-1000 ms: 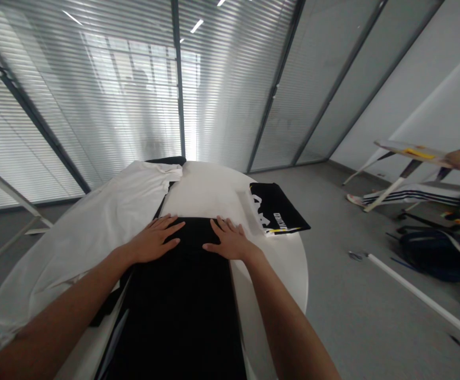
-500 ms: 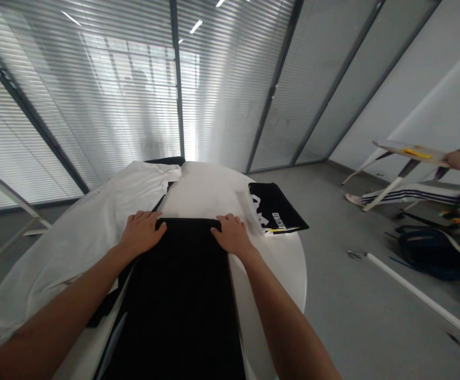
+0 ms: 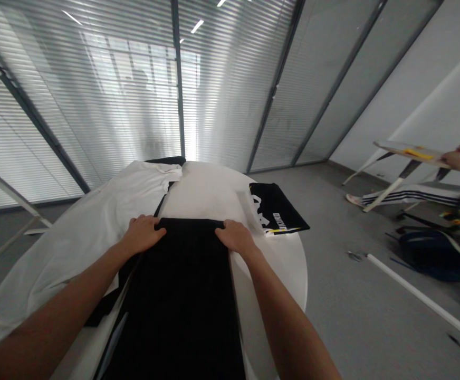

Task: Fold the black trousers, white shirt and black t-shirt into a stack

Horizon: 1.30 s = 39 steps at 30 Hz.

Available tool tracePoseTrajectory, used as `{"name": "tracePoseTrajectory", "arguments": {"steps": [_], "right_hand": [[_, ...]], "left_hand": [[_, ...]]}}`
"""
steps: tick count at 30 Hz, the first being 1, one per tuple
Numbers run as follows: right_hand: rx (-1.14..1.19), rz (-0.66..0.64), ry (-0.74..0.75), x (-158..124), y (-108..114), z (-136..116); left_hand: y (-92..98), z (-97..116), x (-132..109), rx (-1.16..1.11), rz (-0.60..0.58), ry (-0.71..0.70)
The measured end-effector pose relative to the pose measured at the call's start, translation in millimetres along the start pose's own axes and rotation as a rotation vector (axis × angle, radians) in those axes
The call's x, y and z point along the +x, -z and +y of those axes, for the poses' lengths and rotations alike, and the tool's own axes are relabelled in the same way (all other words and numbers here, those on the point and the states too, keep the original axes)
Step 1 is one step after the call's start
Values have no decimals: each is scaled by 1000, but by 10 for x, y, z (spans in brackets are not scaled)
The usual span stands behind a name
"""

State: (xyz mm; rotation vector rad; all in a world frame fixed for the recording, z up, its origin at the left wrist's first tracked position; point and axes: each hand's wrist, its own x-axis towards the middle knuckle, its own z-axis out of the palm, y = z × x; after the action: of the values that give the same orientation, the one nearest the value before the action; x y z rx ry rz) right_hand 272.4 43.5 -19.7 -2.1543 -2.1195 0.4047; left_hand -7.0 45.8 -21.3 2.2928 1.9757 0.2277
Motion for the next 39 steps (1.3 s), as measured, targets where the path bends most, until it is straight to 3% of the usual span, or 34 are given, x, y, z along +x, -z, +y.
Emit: {"name": "tracePoseTrajectory", "arguments": {"steps": [7, 14, 19, 24, 34, 39], "right_hand": [[123, 105, 33, 60, -32, 6], [79, 70, -78, 21, 2, 15], [52, 57, -9, 30, -10, 9], [230, 67, 38, 53, 14, 18], [607, -86, -41, 65, 22, 66], [753, -174, 30, 58, 6, 106]], "left_hand": [[-2, -79, 74, -288, -11, 42], [16, -33, 14, 6, -4, 57], [-41, -47, 70, -119, -44, 56], [3, -102, 91, -343, -37, 65], [7, -119, 68, -237, -85, 173], [85, -166, 62, -487, -199, 116]]}}
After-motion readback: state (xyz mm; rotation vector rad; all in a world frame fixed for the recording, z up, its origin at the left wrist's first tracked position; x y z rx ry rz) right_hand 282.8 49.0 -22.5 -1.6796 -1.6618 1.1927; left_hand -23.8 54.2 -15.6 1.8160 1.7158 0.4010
